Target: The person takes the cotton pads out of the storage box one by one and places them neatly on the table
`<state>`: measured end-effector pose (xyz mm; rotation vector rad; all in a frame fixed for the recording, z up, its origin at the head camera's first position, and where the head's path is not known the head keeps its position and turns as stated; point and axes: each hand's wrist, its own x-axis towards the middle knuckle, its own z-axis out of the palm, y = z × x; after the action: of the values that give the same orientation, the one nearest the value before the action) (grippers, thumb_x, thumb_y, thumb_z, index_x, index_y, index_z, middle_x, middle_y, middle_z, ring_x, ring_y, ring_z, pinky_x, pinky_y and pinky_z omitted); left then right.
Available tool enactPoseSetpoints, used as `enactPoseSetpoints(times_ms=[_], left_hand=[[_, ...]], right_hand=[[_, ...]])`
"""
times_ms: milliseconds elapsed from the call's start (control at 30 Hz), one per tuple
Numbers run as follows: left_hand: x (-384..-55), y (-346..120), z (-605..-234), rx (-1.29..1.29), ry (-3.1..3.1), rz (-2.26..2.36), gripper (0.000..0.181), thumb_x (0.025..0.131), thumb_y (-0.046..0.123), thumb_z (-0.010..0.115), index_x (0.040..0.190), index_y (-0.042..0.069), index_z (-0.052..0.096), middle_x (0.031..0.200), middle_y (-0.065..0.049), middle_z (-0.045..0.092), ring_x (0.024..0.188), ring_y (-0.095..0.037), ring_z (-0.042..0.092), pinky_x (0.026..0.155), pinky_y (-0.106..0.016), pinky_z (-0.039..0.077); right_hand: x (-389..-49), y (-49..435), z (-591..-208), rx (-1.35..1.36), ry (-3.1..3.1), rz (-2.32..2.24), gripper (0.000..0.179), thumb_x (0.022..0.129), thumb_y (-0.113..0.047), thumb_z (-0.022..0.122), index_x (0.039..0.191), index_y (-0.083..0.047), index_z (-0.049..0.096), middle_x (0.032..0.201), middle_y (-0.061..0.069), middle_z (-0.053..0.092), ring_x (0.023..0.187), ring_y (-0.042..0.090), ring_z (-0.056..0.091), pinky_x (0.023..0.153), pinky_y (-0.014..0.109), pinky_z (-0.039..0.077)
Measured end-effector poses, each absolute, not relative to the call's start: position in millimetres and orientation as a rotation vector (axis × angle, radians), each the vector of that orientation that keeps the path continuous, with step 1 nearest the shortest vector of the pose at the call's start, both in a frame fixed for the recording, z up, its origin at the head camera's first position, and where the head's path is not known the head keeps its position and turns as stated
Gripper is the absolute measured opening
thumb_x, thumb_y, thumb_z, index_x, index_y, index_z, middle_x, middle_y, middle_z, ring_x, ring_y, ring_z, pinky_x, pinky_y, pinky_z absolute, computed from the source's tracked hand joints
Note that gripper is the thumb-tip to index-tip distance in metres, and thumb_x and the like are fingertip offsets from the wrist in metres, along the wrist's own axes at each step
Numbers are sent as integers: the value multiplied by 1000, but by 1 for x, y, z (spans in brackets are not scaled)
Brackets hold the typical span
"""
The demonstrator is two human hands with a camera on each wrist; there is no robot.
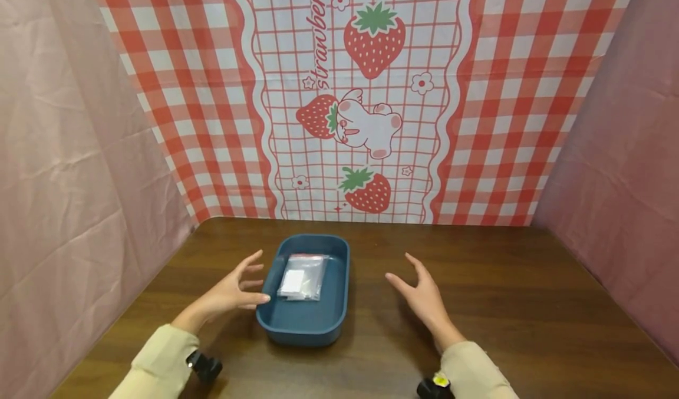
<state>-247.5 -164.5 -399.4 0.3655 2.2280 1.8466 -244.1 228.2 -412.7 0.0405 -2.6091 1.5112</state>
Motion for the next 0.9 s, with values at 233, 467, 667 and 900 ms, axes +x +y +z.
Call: enactPoseSetpoints(times_ms=[233,467,667,900], left_hand=[[-252,-161,-403,340,2162,1827,89,75,7,77,146,11,24,142,-24,27,120,-45,40,72,-47,53],[-253,-162,-406,374,2121,1824,81,78,-2,71,144,2,25,140,-26,29,114,-41,48,72,-46,53],[-255,-162,-407,385,2113,1816,79,79,-3,70,144,1,26,140,-27,29,113,-40,49,71,-46,53],[-256,-162,-409,372,2088,1831,80,79,-4,69,145,3,25,141,-27,28,114,-41,48,72,-46,53]], right_hand=[[-254,214,-413,82,-2503,1667,68,89,-34,62,143,-6,31,146,23,26,133,38,24,103,53,28],[-265,196,-410,102,-2417,1795,62,88,-26,63,140,-4,37,144,22,31,132,37,28,104,49,29],[-275,183,-405,126,-2377,1853,59,88,-22,63,138,-2,39,141,24,35,130,37,31,102,48,32],[-285,167,-396,152,-2335,1946,59,88,-23,64,137,-2,40,138,23,39,128,35,35,102,47,32]])
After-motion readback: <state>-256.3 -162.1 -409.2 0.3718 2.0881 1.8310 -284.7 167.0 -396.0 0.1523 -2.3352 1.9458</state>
